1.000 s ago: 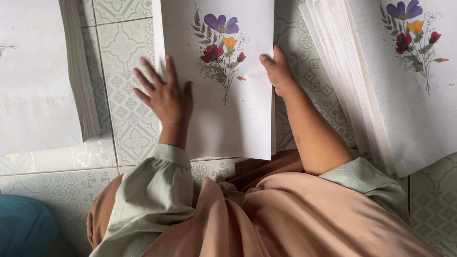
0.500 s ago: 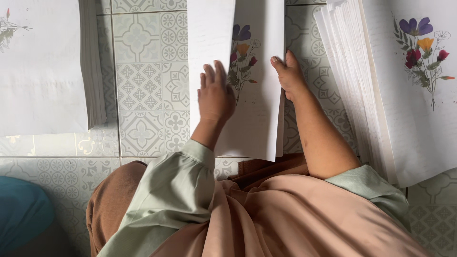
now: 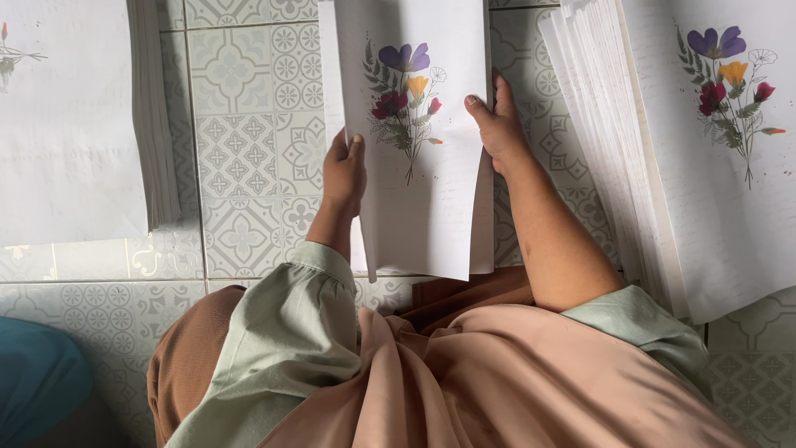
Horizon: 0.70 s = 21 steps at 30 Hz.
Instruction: The person folds printed papers containing floral illustrations by hand, smoothing the creases and stacking them on the floor.
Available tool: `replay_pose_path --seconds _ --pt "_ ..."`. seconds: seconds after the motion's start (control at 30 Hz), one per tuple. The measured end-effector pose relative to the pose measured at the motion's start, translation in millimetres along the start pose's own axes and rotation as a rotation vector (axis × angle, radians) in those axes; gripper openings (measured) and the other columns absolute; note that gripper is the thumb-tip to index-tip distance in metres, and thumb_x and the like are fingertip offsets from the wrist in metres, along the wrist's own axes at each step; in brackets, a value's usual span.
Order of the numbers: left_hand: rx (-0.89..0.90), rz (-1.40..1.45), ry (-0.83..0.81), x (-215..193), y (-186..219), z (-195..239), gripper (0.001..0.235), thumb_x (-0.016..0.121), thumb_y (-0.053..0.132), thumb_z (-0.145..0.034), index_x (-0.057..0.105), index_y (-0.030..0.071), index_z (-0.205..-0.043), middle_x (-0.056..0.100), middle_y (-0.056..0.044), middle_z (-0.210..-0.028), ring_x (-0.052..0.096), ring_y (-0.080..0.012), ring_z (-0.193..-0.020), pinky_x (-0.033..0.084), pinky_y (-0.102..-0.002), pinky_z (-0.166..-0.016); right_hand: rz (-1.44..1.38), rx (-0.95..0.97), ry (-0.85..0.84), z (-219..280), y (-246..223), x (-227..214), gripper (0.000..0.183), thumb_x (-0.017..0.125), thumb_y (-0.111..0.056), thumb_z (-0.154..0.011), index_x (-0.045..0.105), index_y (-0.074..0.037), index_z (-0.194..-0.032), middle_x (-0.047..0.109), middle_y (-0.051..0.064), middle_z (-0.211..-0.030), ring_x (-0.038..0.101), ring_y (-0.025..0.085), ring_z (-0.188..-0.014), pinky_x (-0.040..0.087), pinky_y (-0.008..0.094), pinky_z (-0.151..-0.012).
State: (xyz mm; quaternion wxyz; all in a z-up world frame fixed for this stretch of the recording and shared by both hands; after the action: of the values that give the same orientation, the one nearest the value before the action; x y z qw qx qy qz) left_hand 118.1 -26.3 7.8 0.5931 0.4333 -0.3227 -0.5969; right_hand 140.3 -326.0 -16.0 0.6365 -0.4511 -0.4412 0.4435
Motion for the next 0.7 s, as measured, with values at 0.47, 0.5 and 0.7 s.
replay_pose_path --seconds 0.47,0.5,0.7 --pt "0.081 -0.481 0.027 -27 -30 -24 0.058 0.067 0.045 -0.087 0.059 0.012 -0.135 0.073 -0.01 -0.122 0.068 -0.0318 -0.111 0.051 -0.044 -0.094 1.264 0.026 0.166 17 -70 -22 0.079 0.077 -0.035 -0.094 0.034 -0.021 -0.159 0.04 0.014 -0.159 0.034 0.043 -0.142 0.028 0.06 -0.112" --pt "0.084 -0.502 0.009 -21 -31 -28 0.063 0.065 0.046 -0.089 0.055 0.012 -0.14 0.07 -0.011 -0.13 0.065 -0.0337 -0.118 0.05 -0.046 -0.099 1.387 -0.025 0.158 13 -77 -18 0.08 0.078 -0.035 -0.095 0.033 -0.019 -0.16 0.034 0.015 -0.162 0.031 0.044 -0.145 0.024 0.063 -0.113" --pt "0.075 -0.532 0.049 -9 -47 -37 0.059 0.064 0.042 -0.092 0.049 0.02 -0.145 0.063 -0.012 -0.134 0.063 -0.0357 -0.12 0.05 -0.053 -0.096 1.635 -0.562 -0.015 79 -162 115 0.081 0.092 -0.005 -0.09 0.047 -0.004 -0.158 0.031 0.024 -0.163 0.023 0.042 -0.149 0.025 0.062 -0.116"
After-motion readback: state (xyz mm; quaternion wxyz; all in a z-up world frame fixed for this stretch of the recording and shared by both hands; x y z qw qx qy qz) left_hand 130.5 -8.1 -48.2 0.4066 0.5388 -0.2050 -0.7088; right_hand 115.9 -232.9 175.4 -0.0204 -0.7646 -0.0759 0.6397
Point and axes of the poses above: each hand's wrist, its own z-axis away from the middle knuckle, its own x-axis out of the palm, y = z × x, the point moved 10 cm from there along -z, towards the middle knuckle
